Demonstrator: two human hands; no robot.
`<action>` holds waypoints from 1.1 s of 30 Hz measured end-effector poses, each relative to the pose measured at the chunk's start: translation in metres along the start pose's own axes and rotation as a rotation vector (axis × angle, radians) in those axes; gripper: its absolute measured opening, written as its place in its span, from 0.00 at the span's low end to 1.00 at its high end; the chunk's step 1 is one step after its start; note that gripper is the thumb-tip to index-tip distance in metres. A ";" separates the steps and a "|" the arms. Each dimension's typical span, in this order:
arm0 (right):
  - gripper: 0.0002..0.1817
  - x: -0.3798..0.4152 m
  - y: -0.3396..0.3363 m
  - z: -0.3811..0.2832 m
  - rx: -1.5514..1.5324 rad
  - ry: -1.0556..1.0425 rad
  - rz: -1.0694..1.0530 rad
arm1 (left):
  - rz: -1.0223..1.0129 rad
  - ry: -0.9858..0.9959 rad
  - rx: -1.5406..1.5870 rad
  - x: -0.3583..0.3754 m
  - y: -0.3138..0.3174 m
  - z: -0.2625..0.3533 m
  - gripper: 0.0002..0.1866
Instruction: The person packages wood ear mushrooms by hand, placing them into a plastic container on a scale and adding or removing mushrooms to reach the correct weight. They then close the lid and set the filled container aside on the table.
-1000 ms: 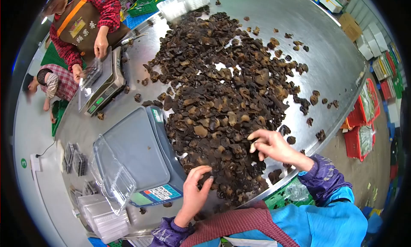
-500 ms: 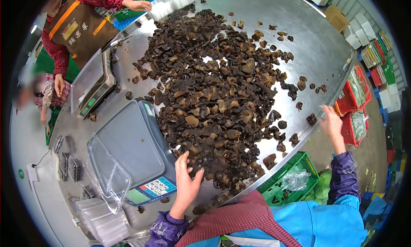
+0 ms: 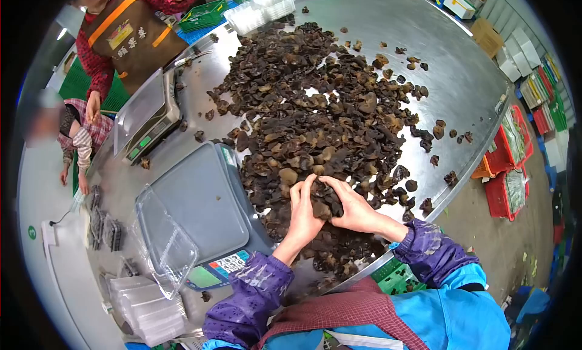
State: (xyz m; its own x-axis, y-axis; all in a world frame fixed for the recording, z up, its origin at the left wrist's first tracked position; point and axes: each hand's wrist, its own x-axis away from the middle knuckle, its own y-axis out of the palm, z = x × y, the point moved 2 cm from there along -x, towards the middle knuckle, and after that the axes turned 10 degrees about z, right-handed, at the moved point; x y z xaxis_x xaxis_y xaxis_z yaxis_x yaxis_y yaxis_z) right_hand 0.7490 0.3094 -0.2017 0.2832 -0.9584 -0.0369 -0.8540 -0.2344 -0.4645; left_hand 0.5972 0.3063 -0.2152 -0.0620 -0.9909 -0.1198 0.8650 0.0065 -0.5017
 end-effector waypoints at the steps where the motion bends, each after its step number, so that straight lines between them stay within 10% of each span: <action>1: 0.46 -0.001 0.002 -0.005 -0.003 -0.007 -0.005 | 0.008 -0.002 -0.005 0.003 -0.004 -0.004 0.48; 13: 0.36 -0.017 0.035 -0.145 -0.165 -0.169 0.005 | 0.196 -0.035 0.189 0.033 -0.140 0.058 0.36; 22: 0.38 -0.069 0.198 -0.231 -0.346 -0.401 -0.250 | 0.407 -0.153 -0.103 0.093 -0.314 0.006 0.40; 25: 0.38 -0.079 0.236 -0.229 -0.484 -0.057 -0.557 | 0.343 -0.371 -0.042 0.104 -0.332 -0.037 0.39; 33: 0.40 -0.120 0.184 -0.194 0.224 -0.352 -0.241 | 0.288 -0.195 -0.403 0.038 -0.286 -0.046 0.42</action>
State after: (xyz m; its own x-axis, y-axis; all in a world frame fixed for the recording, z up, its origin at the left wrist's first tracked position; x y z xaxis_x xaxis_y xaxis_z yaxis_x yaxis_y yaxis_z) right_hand 0.4733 0.3491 -0.1110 0.6254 -0.7583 -0.1838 -0.6413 -0.3653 -0.6748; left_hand 0.3246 0.2733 -0.1156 0.2768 -0.9477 -0.1587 0.5710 0.2951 -0.7661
